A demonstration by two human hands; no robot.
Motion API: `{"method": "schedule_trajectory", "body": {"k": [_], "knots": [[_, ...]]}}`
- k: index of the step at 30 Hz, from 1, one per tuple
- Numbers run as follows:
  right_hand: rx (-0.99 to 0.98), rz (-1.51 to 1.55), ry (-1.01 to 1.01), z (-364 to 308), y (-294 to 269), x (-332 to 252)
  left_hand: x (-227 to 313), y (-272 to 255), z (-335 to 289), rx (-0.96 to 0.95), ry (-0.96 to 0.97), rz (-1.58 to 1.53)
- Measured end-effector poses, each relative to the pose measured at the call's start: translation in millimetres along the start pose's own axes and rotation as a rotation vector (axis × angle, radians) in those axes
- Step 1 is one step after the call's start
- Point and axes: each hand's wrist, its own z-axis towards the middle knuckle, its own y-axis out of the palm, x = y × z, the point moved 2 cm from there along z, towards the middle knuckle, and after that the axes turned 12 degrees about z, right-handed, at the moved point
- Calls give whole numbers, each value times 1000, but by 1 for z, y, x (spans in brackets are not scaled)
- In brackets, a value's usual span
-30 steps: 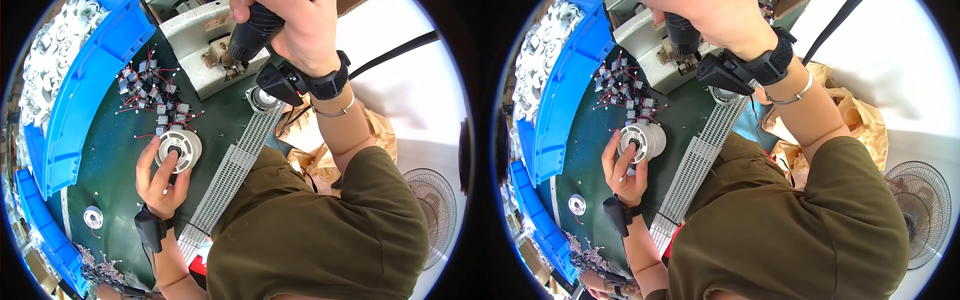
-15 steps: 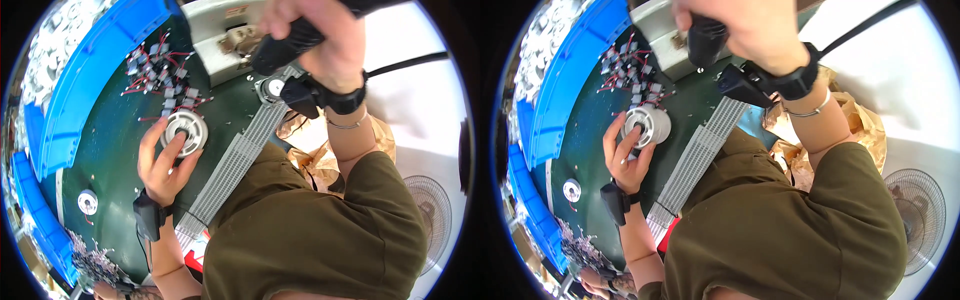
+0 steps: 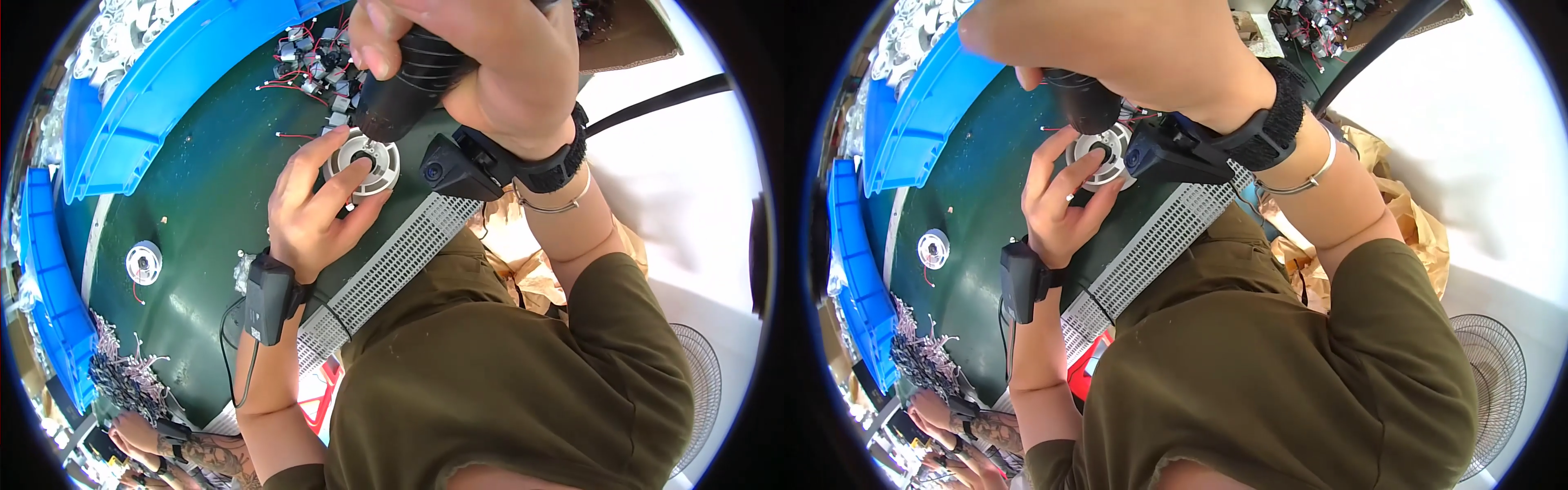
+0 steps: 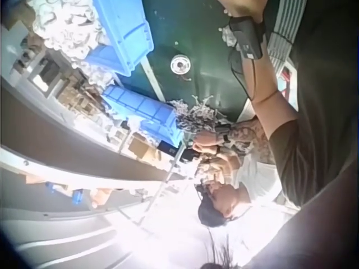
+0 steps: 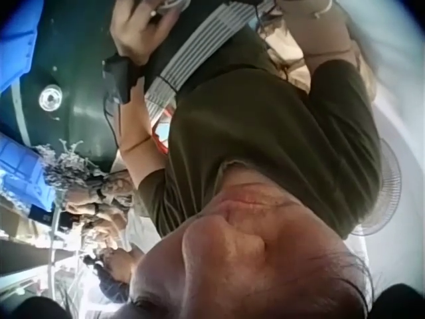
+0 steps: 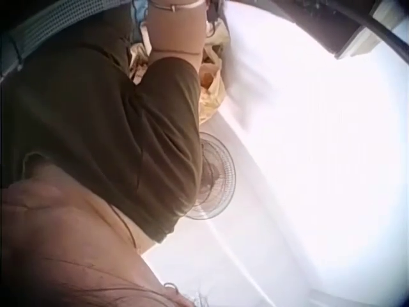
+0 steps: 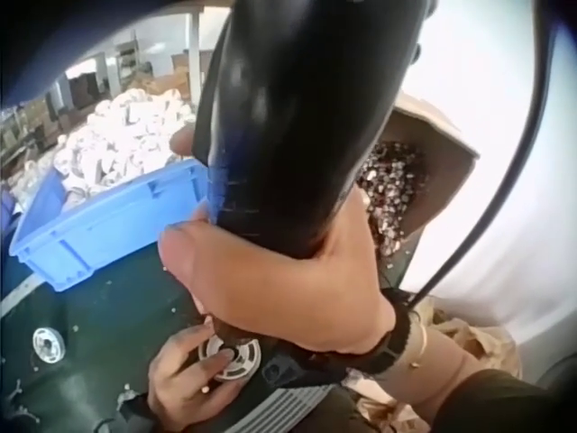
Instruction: The person picks up a motor and a plastic housing, fits the motor into the housing, and drives screws into the assembly with a power screwdriver. They then place the completed unit on the table and repeat the process.
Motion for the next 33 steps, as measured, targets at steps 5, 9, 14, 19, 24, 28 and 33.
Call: {"method": "schedule_trajectory", "body": {"k": [5, 9, 14, 19, 24, 28, 33], "knots": [[98, 2, 88, 3, 3, 1, -2, 0, -1, -9, -4, -25], [132, -119, 95, 6, 5, 4, -2, -1, 1, 2, 15, -15], [88, -83, 95, 4, 4, 7, -3, 1, -1, -2, -9, -28], [-123, -63, -35, 14, -5, 22, -2, 0, 1, -19, 1, -10], [-46, 27, 200, 9, 2, 12, -4, 2, -3, -47, -46, -40], [-84, -13, 192, 8, -7, 19, -2, 1, 0, -45, -36, -50], [-55, -43, 109, -4, 9, 13, -2, -1, -1, 5, -16, -36]]}}
